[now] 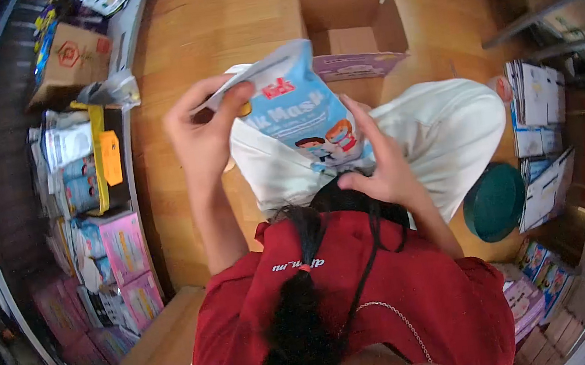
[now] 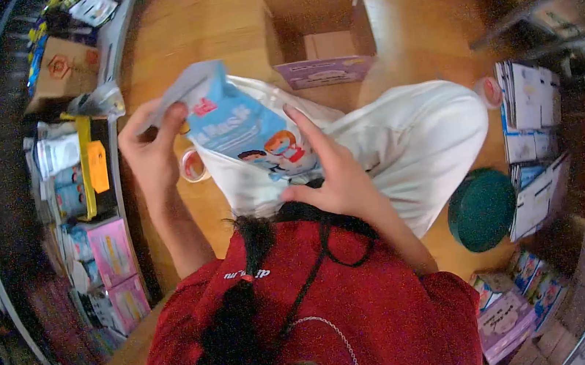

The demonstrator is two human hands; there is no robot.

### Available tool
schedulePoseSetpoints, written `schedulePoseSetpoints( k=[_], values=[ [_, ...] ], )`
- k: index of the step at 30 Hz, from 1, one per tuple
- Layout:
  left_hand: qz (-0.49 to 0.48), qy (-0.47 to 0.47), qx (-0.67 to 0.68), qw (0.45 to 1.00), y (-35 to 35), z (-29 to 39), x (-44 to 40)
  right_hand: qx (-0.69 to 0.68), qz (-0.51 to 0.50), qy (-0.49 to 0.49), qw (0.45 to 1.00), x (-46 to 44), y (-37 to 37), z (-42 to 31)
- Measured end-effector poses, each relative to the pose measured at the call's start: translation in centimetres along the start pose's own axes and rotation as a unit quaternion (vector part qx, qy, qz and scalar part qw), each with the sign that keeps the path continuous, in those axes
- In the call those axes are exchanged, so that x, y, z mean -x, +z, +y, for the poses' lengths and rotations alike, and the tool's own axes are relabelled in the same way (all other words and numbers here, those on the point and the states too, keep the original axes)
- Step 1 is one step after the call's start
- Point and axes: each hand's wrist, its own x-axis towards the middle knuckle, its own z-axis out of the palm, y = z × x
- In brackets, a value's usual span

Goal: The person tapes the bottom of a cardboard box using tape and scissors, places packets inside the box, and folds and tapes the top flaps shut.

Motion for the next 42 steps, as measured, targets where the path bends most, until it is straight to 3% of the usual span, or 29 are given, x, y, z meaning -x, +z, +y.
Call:
schedulePoseSetpoints(
  k=[3, 5, 10, 12, 15, 18, 20, 22, 23, 26, 29, 32, 39, 42],
  values=[
    [-0.032, -0.007, 0.034, 0.999, 3.6, -1.7, -1.6, -0.16, 0.04, 0.136, 0.977, 1.8, 1.2, 2.4],
    [-0.025, 0.005, 0.049, 0.998, 5.4, -2.6, -2.5, -0.173, 0.063, 0.155, 0.971, 1.6, 0.4, 2.7],
    [-0.145, 0.07, 0.048, 0.986, 6.5, -2.7, -5.2, -0.187, 0.094, 0.181, 0.961, -0.6, -2.1, 2.5],
    [-0.178, 0.054, 0.076, 0.979, 6.3, -2.8, -5.6, -0.155, 0.076, 0.189, 0.967, -0.8, -3.3, 2.5],
    [-0.254, 0.034, 0.01, 0.967, 5.2, -4.0, -5.8, -0.067, 0.054, 0.216, 0.973, -0.5, -5.5, 2.2],
    [-0.268, 0.086, 0.038, 0.959, 5.4, -5.9, -6.3, -0.001, 0.128, 0.193, 0.973, 0.1, -9.2, 3.2],
    [-0.218, 0.108, -0.058, 0.968, 6.4, -7.2, -7.5, 0.061, 0.18, 0.186, 0.964, -0.8, -12.2, 2.8],
    [-0.132, 0.121, -0.17, 0.969, 7.9, -9.8, -8.9, 0.182, 0.163, 0.142, 0.959, -3.4, -14.5, 1.6],
    [-0.11, 0.103, -0.221, 0.964, 8.8, -10.8, -9.2, 0.182, 0.125, 0.144, 0.965, -5.2, -15.2, 1.0],
    [-0.081, 0.052, -0.259, 0.961, 11.2, -15.1, -10.2, 0.296, -0.008, 0.152, 0.943, -11.2, -16.0, 0.9],
    [-0.087, -0.023, -0.163, 0.982, 11.6, -16.1, -10.5, 0.493, -0.157, 0.04, 0.855, -16.5, -14.9, 3.7],
    [-0.084, -0.071, -0.118, 0.987, 10.9, -16.0, -10.8, 0.614, -0.175, -0.07, 0.767, -18.3, -13.3, 9.2],
    [-0.084, -0.061, -0.047, 0.993, 10.3, -17.2, -10.9, 0.57, -0.158, -0.051, 0.805, -20.1, -8.4, 14.8],
    [-0.073, -0.037, -0.052, 0.995, 10.2, -18.1, -10.8, 0.481, -0.146, -0.006, 0.865, -19.8, -8.0, 17.6]
  ],
)
